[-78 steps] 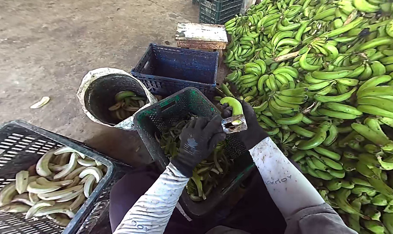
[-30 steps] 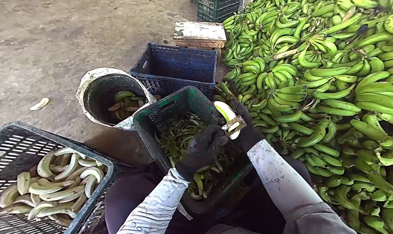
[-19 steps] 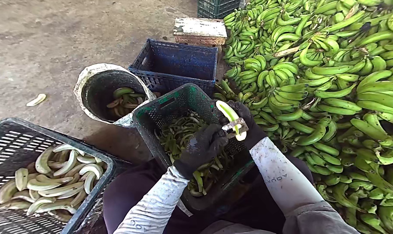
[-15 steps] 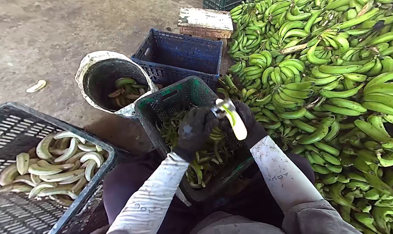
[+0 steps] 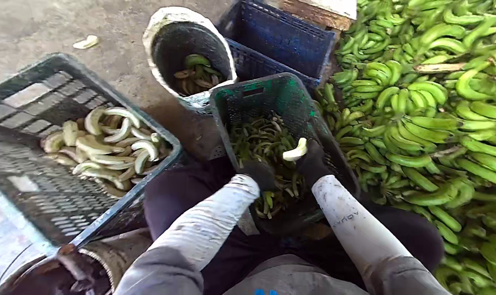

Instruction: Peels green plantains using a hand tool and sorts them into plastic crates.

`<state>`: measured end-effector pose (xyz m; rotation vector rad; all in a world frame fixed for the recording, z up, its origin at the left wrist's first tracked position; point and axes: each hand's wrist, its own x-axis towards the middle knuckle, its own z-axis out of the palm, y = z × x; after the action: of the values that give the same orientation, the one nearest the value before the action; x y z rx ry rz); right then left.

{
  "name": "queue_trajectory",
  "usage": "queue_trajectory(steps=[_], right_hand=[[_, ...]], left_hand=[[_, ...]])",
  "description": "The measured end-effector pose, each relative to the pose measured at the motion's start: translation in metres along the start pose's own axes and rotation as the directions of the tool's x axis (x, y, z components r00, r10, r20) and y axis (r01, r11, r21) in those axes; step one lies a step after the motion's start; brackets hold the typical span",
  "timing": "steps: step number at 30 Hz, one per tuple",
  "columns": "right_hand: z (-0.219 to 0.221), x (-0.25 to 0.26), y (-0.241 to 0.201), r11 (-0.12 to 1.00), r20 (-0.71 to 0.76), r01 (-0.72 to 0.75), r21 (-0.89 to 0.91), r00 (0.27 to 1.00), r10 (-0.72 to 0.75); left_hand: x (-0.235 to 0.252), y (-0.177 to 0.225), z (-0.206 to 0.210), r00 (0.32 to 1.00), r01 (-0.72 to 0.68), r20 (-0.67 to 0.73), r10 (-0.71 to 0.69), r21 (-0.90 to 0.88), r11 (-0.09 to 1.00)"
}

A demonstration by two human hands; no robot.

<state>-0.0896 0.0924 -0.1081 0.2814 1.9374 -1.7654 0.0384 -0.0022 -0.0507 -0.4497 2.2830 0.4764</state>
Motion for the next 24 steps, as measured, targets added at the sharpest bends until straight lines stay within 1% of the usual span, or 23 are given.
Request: queue_trajectory(steps=[1,2,3,4,5,6,7,8,9,10,11,12,13,14,15,16,17,19,20,21,22,23,24], right_hand=[[0.026,-0.017,-0.008,1.0,0.116,0.019,0.006,0.993,-0.019],[0.05,-0.034,-0.019,0.999,0.279,0.051,0.02,0.959,-0.055],[0.075,-0.051,-0.033,0.997,0.419,0.024,0.072,0.907,-0.052],[0.098,-0.065,-0.049,0.994,0.55,-0.015,0.11,0.834,-0.049],[0.112,-0.075,-0.065,0.993,0.677,-0.032,0.112,0.734,-0.052],[0.122,-0.078,-0.079,0.996,0.749,0.011,0.09,0.659,-0.075],[0.127,-0.078,-0.088,0.993,0.755,0.1,0.056,0.646,-0.107],[0.127,-0.072,-0.093,0.975,0.708,0.221,0.0,0.689,-0.156],[0.12,-0.059,-0.092,0.924,0.664,0.367,-0.105,0.718,-0.21],[0.107,-0.043,-0.085,0.817,0.644,0.521,-0.247,0.718,-0.263],[0.089,-0.025,-0.074,0.639,0.646,0.645,-0.419,0.706,-0.289],[0.073,-0.006,-0.06,0.442,0.634,0.671,-0.595,0.73,-0.256],[0.057,0.014,-0.041,0.241,0.609,0.635,-0.734,0.773,-0.181],[0.04,0.032,-0.021,0.082,0.577,0.583,-0.808,0.812,-0.091],[0.022,0.046,0.0,-0.022,0.539,0.538,-0.842,0.842,-0.019],[0.005,0.055,0.02,-0.092,0.509,0.509,-0.856,0.861,0.026],[-0.009,0.06,0.037,-0.131,0.485,0.488,-0.863,0.873,0.054],[-0.024,0.062,0.059,-0.2,0.459,0.462,-0.864,0.886,0.065],[-0.03,0.064,0.068,-0.208,0.462,0.46,-0.863,0.886,0.045],[-0.038,0.074,0.081,-0.196,0.483,0.471,-0.86,0.876,-0.013],[-0.047,0.089,0.096,-0.164,0.528,0.509,-0.845,0.843,-0.105],[-0.052,0.094,0.097,-0.106,0.545,0.534,-0.839,0.829,-0.127],[-0.052,0.087,0.086,-0.05,0.533,0.53,-0.846,0.84,-0.101]], left_hand=[[-0.006,0.006,0.002,1.0,-0.019,0.013,0.02,-0.057,0.998],[-0.017,0.011,-0.002,0.999,-0.023,0.021,0.026,-0.146,0.989],[-0.029,0.015,-0.008,0.999,-0.028,0.028,0.036,-0.246,0.969],[-0.036,0.018,-0.014,0.999,-0.028,0.027,0.037,-0.287,0.957],[-0.032,0.018,-0.013,1.0,-0.023,0.009,0.028,-0.311,0.95],[-0.027,0.016,-0.012,1.0,-0.009,-0.003,0.008,-0.323,0.946],[-0.021,0.013,-0.011,1.0,-0.014,-0.027,0.006,-0.315,0.949],[-0.019,0.008,-0.013,0.999,-0.025,-0.053,0.008,-0.321,0.947],[-0.02,0.003,-0.015,0.997,-0.038,-0.083,0.01,-0.336,0.941],[-0.023,-0.002,-0.021,0.995,-0.046,-0.1,0.012,-0.348,0.936],[-0.026,-0.007,-0.026,0.993,-0.052,-0.116,0.014,-0.337,0.94],[-0.028,-0.011,-0.032,0.992,-0.05,-0.125,0.012,-0.304,0.951],[-0.03,-0.015,-0.037,0.99,-0.045,-0.138,0.006,-0.283,0.958],[-0.031,-0.018,-0.041,0.989,-0.041,-0.147,0.001,-0.275,0.961],[-0.031,-0.02,-0.044,0.988,-0.04,-0.153,-0.001,-0.266,0.963],[-0.028,-0.021,-0.046,0.986,-0.041,-0.168,-0.003,-0.258,0.965],[-0.025,-0.02,-0.047,0.984,-0.043,-0.177,-0.003,-0.257,0.965],[-0.021,-0.018,-0.046,0.98,-0.064,-0.199,0.012,-0.253,0.965],[-0.018,-0.017,-0.046,0.975,-0.084,-0.222,0.023,-0.269,0.959],[-0.014,-0.016,-0.044,0.966,-0.112,-0.257,0.031,-0.307,0.945],[-0.01,-0.015,-0.043,0.952,-0.148,-0.303,0.035,-0.359,0.922],[-0.005,-0.015,-0.041,0.934,-0.2,-0.355,0.042,-0.421,0.885],[0.001,-0.013,-0.04,0.909,-0.269,-0.414,0.044,-0.503,0.821]])
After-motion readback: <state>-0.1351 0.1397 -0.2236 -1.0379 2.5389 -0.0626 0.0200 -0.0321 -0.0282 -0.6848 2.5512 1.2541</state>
